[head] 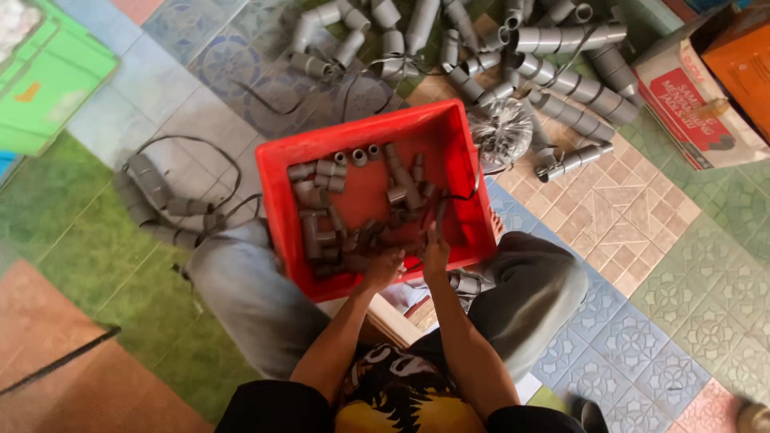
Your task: The person sits on the floor and sorts through a red bin filled with small metal parts, including cylindrical pieces and T-shaped connectors. They pick up the parts, inspect them, and occasionally move them around within the bin.
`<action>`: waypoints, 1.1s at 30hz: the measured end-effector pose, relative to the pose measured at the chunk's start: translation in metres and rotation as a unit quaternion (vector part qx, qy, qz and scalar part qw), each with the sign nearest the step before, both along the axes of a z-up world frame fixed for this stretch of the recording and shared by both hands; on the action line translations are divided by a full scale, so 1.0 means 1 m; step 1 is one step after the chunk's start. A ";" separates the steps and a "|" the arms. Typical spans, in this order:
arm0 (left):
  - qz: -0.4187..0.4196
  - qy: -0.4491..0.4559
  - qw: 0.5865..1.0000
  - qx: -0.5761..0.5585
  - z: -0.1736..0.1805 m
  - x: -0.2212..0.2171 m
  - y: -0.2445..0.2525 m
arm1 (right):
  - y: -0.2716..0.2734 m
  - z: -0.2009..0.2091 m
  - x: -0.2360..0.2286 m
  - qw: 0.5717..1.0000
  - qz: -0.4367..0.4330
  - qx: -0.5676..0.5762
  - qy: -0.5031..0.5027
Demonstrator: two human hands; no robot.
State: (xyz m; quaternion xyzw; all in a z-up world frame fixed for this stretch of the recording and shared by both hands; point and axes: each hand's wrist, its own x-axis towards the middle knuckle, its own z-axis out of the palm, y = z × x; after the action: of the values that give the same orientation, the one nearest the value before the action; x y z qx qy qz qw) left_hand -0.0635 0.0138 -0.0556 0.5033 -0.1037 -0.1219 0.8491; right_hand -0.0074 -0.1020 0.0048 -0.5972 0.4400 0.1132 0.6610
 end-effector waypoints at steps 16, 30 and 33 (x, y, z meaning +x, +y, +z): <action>-0.098 0.204 0.856 0.464 -0.023 0.134 -0.049 | -0.025 -0.035 0.074 0.995 0.021 -0.098 0.026; -0.173 0.279 0.767 0.552 -0.055 0.204 -0.090 | -0.050 -0.102 0.119 0.916 0.281 -0.181 0.223; -0.219 0.330 0.751 0.528 -0.066 0.206 -0.088 | -0.054 -0.115 0.115 0.940 0.261 -0.144 0.169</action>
State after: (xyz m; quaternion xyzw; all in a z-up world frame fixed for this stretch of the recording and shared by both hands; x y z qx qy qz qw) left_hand 0.1424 -0.0743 -0.1218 0.7633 0.1567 -0.4989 0.3794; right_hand 0.1075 -0.1563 -0.1103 -0.7517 0.3857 0.3161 0.4317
